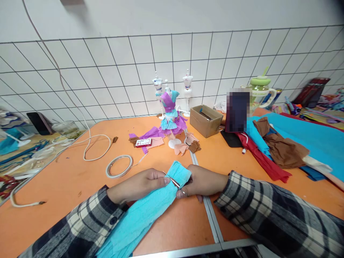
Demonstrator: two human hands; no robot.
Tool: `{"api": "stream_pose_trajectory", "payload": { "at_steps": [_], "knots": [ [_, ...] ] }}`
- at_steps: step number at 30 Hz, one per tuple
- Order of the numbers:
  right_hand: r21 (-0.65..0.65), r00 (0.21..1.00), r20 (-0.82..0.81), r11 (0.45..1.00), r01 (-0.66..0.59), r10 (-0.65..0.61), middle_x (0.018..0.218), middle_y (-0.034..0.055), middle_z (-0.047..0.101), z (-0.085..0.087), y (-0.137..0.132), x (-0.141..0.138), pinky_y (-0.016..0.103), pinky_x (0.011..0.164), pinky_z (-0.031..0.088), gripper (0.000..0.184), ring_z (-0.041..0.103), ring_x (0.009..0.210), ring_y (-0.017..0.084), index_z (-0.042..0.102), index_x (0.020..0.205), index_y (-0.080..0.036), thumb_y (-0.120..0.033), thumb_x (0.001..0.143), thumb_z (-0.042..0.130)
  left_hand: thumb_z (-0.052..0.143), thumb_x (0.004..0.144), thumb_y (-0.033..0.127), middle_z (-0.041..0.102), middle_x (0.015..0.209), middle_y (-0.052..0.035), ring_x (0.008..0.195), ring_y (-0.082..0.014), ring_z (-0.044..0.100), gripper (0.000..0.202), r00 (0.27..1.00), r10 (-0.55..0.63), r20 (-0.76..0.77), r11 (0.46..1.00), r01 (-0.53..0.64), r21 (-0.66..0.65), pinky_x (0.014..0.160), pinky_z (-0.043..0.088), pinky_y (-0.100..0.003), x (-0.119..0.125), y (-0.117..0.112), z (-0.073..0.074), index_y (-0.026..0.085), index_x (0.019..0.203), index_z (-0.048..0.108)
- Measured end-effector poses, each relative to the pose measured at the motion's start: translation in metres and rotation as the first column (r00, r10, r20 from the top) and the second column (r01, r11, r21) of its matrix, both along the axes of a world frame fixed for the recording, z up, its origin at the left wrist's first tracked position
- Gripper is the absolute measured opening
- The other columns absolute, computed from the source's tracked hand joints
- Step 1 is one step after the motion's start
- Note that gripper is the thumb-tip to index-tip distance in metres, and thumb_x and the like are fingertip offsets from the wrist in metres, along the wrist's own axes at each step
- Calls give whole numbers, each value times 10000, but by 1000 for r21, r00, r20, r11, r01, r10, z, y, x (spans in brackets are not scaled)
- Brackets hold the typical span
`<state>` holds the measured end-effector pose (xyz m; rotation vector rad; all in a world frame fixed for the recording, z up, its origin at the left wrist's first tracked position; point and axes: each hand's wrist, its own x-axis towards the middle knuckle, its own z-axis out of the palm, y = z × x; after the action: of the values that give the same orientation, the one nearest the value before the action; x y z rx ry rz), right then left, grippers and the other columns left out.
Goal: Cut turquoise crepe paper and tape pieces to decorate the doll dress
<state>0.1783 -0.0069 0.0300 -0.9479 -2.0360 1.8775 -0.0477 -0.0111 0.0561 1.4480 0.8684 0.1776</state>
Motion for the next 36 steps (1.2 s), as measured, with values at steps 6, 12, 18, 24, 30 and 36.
{"api": "stream_pose_trajectory", "payload": {
  "at_steps": [6, 12, 18, 24, 30, 36],
  "knots": [
    [251, 980, 59, 953, 170, -190, 696, -24, 601, -9, 8, 0, 193, 524, 454, 198, 567, 594, 105, 671, 878, -153, -309, 758, 697, 606, 833, 569, 592, 685, 11, 585, -102, 444, 446, 991, 133, 3, 991, -133, 17, 577, 365, -216, -3, 1, -7, 136, 863, 708],
    [585, 927, 146, 785, 201, -346, 825, -3, 656, -10, 14, 4, 252, 660, 413, 304, 599, 752, 162, 624, 1001, -178, -271, 727, 718, 711, 777, 501, 597, 621, 2, 525, -97, 482, 384, 913, 388, 121, 915, -366, -171, 523, 388, -209, -13, 8, -8, 118, 772, 680],
    [760, 854, 319, 649, 29, -411, 1109, 102, 621, 7, 26, -6, 305, 737, 375, 293, 578, 995, 252, 696, 902, -172, -366, 699, 777, 685, 777, 376, 711, 699, -97, 633, -191, 662, 286, 575, 730, 371, 678, -540, -498, 653, 530, -280, -33, 32, -4, 94, 817, 709],
    [602, 840, 441, 798, -15, -317, 850, 36, 679, 2, 44, -20, 245, 579, 320, 324, 615, 801, 191, 673, 967, -194, -265, 665, 767, 729, 655, 204, 606, 575, -29, 522, -127, 570, 132, 575, 669, 470, 742, -483, -465, 501, 450, -210, -46, 40, -14, 115, 691, 638],
    [503, 876, 411, 864, 15, -254, 750, -34, 659, -7, 45, -13, 201, 510, 311, 391, 579, 644, 121, 651, 988, -215, -288, 628, 783, 768, 654, 215, 599, 567, -29, 505, -119, 553, 169, 638, 655, 405, 752, -501, -427, 474, 393, -205, -48, 41, -24, 107, 680, 640],
    [659, 885, 211, 729, 185, -415, 705, -39, 584, 4, 28, -19, 237, 560, 281, 401, 525, 643, 125, 625, 1142, -241, -389, 773, 673, 858, 565, 198, 622, 575, -12, 485, -92, 521, 264, 694, 634, 342, 767, -508, -392, 470, 360, -188, -43, 38, -28, 106, 740, 684]
  ]
}}
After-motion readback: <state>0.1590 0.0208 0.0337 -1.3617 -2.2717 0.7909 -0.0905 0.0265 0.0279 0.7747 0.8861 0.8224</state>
